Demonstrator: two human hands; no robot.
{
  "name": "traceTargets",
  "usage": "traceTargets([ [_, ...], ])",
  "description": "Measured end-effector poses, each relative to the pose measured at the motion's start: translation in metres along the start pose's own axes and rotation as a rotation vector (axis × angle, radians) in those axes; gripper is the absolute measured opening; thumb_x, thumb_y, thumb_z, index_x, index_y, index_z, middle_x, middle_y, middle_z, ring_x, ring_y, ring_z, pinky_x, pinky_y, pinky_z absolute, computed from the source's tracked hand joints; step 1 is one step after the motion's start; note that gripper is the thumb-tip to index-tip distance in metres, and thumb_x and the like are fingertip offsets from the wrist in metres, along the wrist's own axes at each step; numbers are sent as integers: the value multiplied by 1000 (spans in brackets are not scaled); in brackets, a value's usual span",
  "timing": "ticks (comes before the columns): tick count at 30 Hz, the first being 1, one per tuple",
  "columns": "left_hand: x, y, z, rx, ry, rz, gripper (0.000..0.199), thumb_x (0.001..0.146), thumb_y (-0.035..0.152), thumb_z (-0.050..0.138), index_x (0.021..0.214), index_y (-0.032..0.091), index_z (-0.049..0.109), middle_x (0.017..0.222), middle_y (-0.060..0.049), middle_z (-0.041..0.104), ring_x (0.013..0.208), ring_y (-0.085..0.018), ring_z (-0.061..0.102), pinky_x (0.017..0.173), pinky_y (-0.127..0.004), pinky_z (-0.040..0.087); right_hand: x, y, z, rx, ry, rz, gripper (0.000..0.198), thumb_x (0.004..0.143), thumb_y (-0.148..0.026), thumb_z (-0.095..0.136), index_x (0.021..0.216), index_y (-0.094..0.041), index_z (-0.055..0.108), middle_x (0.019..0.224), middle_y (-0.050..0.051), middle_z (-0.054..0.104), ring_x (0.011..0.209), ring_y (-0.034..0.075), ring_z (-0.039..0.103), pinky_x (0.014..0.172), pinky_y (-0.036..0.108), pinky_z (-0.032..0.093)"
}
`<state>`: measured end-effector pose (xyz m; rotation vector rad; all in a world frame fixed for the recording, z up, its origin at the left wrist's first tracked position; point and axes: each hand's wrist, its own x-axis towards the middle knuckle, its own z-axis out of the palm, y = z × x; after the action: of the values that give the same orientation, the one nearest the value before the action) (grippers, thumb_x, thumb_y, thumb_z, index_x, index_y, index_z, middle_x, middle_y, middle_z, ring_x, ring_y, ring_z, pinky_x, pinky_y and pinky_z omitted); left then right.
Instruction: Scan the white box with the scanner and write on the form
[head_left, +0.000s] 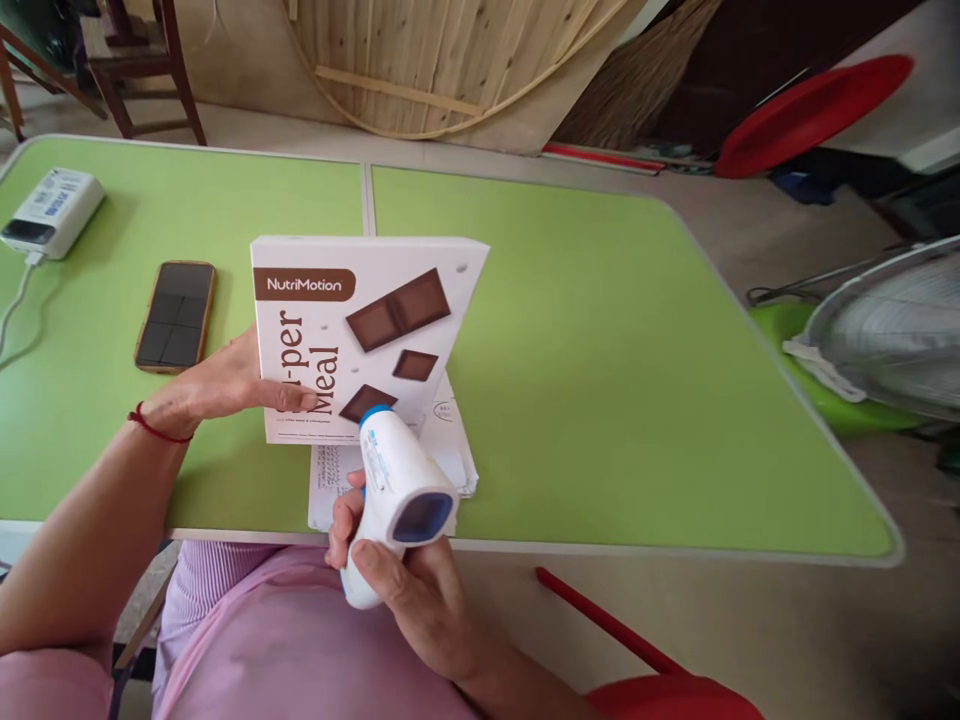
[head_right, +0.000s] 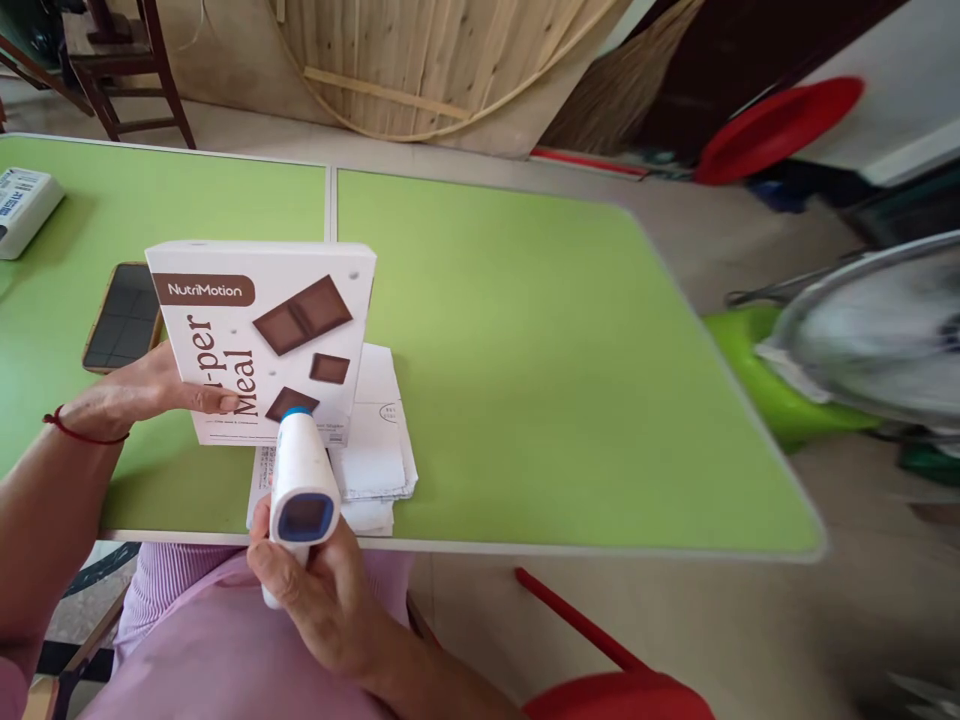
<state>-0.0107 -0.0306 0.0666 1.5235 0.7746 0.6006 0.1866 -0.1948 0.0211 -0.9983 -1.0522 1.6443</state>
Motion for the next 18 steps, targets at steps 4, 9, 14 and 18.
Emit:
traceTargets([
  [4, 1, -2, -3, 0, -66, 13, 37, 73, 32, 85, 106, 20, 71, 105, -10, 77, 97, -30, 73, 78, -41, 62, 10, 3, 6, 19, 64, -7, 25, 86, -46, 67, 90, -24, 55, 68, -3, 54, 54, 13, 46, 50, 28, 44],
  [9, 2, -3, -6, -32, -91, 15, 39, 70, 31, 88, 104, 20, 73, 99, -10, 77, 97, -33, 74, 78, -43, 63, 13, 7, 10, 15, 107, 1, 21, 84, -39, 67, 87, -24, 54, 67, -4, 52, 54, 12, 45, 52, 29, 44],
  [14, 2, -5, -6, -5, -126, 41, 45, 69, 33, 89, 109, 21, 74, 97, -11, 78, 96, -33, 74, 76, -43, 63, 14, 11, 14, 43, 67, 11, 19, 85, -37, 66, 83, -25, 52, 66, -4, 49, 54, 12, 42, 52, 29, 42],
  [18, 2, -6, -7, 0, -126, 59, 48, 69, 33, 89, 113, 21, 74, 98, -11, 78, 94, -34, 75, 75, -43, 64, 16, 10, 16, 77, 47, -5, 21, 86, -37, 64, 78, -25, 48, 63, -5, 44, 54, 12, 38, 51, 28, 39],
])
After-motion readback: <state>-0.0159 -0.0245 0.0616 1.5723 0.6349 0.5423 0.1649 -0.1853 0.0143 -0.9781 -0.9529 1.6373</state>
